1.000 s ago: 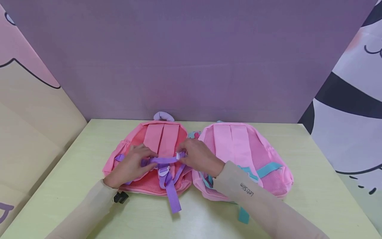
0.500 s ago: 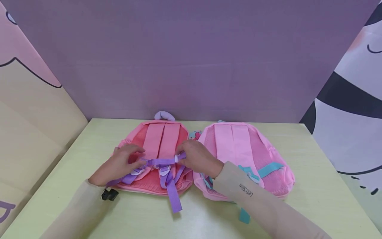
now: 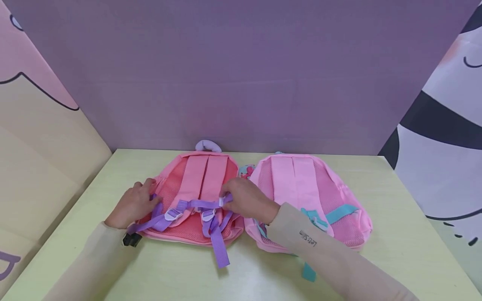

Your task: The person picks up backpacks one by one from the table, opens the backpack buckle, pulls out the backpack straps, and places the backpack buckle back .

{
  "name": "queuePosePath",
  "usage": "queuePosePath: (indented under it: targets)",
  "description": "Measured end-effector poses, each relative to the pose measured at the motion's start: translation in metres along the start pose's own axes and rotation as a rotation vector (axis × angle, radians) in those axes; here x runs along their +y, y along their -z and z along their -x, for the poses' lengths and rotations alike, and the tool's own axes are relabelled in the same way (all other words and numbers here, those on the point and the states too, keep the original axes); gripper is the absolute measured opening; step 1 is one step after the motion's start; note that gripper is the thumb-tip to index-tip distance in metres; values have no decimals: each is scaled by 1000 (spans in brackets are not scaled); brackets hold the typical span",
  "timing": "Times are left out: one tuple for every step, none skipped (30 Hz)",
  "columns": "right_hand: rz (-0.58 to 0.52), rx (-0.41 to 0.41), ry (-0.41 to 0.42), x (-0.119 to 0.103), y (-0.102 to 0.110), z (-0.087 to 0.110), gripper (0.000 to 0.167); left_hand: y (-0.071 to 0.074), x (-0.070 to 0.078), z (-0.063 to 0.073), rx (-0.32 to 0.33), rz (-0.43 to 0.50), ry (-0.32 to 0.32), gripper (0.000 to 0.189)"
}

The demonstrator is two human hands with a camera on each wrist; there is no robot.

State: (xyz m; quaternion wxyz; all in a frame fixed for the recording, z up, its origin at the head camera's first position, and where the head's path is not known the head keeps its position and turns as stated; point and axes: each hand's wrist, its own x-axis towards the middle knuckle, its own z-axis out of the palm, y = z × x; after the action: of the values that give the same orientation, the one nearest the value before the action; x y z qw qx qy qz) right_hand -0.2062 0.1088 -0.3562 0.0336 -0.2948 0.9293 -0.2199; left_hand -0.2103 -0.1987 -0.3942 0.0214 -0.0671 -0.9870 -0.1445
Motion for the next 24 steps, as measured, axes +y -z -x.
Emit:
queuePosePath:
  targets:
    - [3, -1, 1, 0, 0, 0, 26, 0, -1, 0, -17, 15, 0, 55]
    - [2, -5, 0, 0, 0, 0, 26, 1, -2, 0, -34, 25, 3, 53]
    - [2, -8, 3, 0, 0, 0, 25, 2, -4, 0, -46, 35, 6, 51]
    - [1, -12, 6, -1, 0, 0, 25, 2, -5, 0, -52, 42, 6, 48]
    - [-1, -16, 7, -1, 0, 0, 25, 3, -7, 1, -60, 50, 6, 45]
    - [-1, -20, 9, -2, 0, 0, 24, 4, -9, 2, -66, 59, 9, 43]
    - [-4, -22, 7, -2, 0, 0, 23, 5, -11, 3, -70, 66, 11, 41]
    - [-13, -24, 4, -3, 0, 0, 23, 6, -13, 4, -68, 63, 11, 39]
    - [-14, -23, 6, -3, 0, 0, 22, 7, -16, 5, -65, 64, 10, 37]
    - [-16, -21, 10, -4, 0, 0, 22, 8, -19, 6, -67, 67, 14, 37]
    - [-15, -19, 13, -5, 0, 0, 22, 9, -21, 8, -70, 71, 19, 37]
    - [-19, -18, 18, -6, 0, -1, 22, 9, -24, 9, -72, 72, 26, 38]
    - [-21, -16, 24, -7, -1, -2, 22, 10, -27, 10, -75, 76, 33, 38]
    - [-21, -14, 34, -8, -1, -3, 22, 11, -29, 12, -80, 79, 41, 38]
    - [-21, -12, 44, -9, -2, -4, 22, 13, -31, 13, -83, 83, 48, 39]
    - [-28, -12, 47, -10, -3, -5, 22, 14, -32, 14, -84, 84, 51, 39]
    - [-32, -11, 54, -11, -4, -7, 22, 15, -34, 14, -85, 82, 53, 39]
    - [-41, -9, 60, -12, -5, -8, 21, 16, -35, 14, -83, 79, 52, 39]
    - [-42, -8, 64, -13, -5, -10, 21, 17, -36, 14, -81, 77, 51, 39]
    - [-46, -9, 64, -15, -6, -11, 21, 18, -38, 14, -78, 72, 48, 39]
    - [-47, -10, 63, -16, -7, -12, 21, 19, -39, 13, -74, 69, 46, 38]
    - [-44, -11, 61, -18, -8, -14, 21, 19, -41, 12, -71, 65, 46, 39]
    - [-34, -11, 59, -20, -8, -15, 21, 20, -42, 12, -71, 62, 47, 39]
    - [-25, -9, 56, -22, -8, -16, 21, 20, -44, 11, -68, 59, 43, 39]
